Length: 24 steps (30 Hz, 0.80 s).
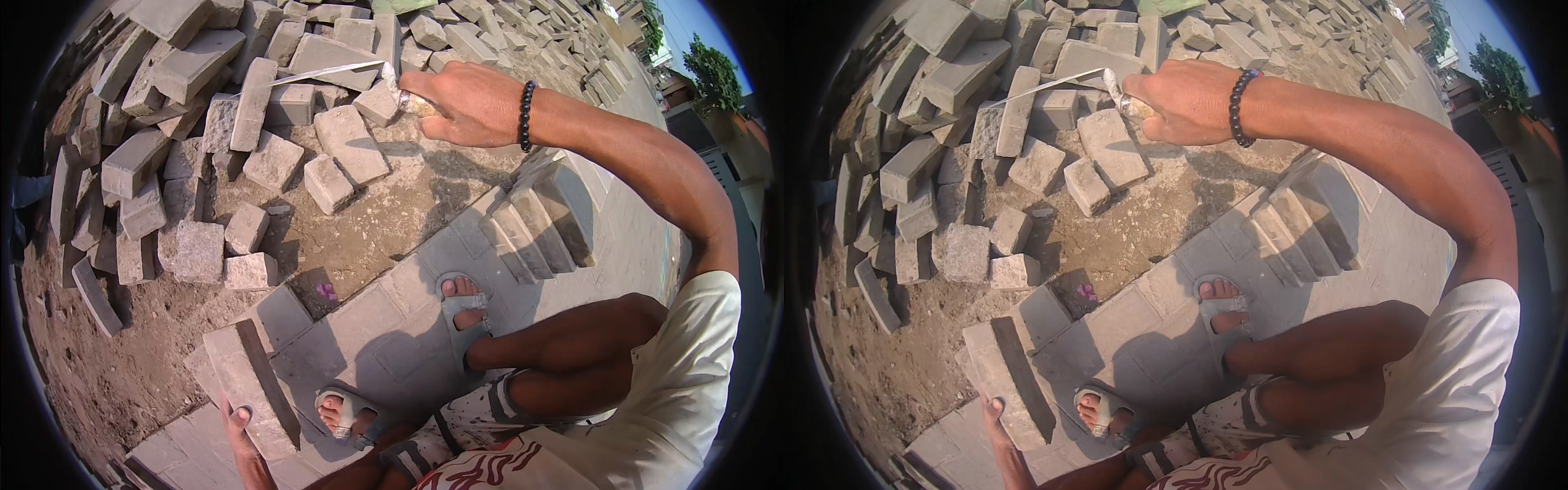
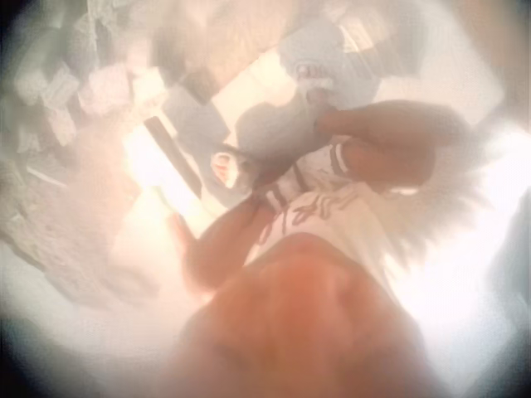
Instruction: The person repeatedly picks up rectangular stone blocks from a pile and uses a trowel to chip and shape their edges. The person works one block at a time, rotating it to access different sides, and places the finished pieces onto a nearby stack.
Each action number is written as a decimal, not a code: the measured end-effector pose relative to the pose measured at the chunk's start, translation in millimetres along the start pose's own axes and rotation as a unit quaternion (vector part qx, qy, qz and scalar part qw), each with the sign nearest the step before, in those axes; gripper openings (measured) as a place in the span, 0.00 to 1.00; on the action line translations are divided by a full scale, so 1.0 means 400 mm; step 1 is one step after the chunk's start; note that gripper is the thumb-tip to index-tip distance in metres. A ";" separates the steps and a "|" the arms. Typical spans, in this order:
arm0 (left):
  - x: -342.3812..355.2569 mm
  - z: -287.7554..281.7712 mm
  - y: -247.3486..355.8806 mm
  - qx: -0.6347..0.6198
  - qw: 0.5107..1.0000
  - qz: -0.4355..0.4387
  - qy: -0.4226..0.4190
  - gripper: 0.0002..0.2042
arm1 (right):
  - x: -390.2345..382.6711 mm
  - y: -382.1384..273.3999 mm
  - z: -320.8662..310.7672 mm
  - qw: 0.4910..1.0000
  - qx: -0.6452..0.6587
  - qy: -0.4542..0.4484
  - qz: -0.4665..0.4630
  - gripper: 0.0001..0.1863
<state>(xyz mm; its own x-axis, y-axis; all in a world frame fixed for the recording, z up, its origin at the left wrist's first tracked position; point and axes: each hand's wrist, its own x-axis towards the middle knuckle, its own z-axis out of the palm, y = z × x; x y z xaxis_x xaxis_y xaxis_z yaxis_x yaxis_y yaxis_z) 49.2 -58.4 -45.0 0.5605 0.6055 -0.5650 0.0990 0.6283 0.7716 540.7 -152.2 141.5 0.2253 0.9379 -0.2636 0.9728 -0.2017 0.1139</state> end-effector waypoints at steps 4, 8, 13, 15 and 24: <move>0.093 0.136 0.041 0.119 0.985 -0.010 -0.127 0.50 | -0.353 0.122 -0.023 0.980 0.072 -0.023 0.184 0.20; 0.177 0.260 0.070 0.241 0.943 0.011 -0.230 0.52 | -0.689 0.161 0.125 0.923 0.166 0.110 0.329 0.15; 0.247 0.580 0.229 0.511 0.730 0.208 -0.403 0.49 | -1.061 0.107 0.426 0.684 0.316 0.295 0.587 0.13; 0.246 0.749 0.302 0.574 0.660 0.255 -0.412 0.47 | -1.180 0.048 0.580 0.541 0.402 0.324 0.664 0.10; 0.270 1.528 0.315 0.593 0.418 0.513 -0.459 0.43 | -1.280 -0.189 0.905 0.430 0.518 0.244 0.698 0.10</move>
<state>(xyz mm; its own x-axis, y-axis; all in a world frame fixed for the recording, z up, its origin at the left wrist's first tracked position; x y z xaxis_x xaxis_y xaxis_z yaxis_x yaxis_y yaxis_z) 624.7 -212.3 169.7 0.8335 -0.5254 0.1711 -0.5477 -0.7448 0.3811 371.3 -719.4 -78.9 0.8367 -0.4044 -0.3693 -0.5327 -0.4444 -0.7202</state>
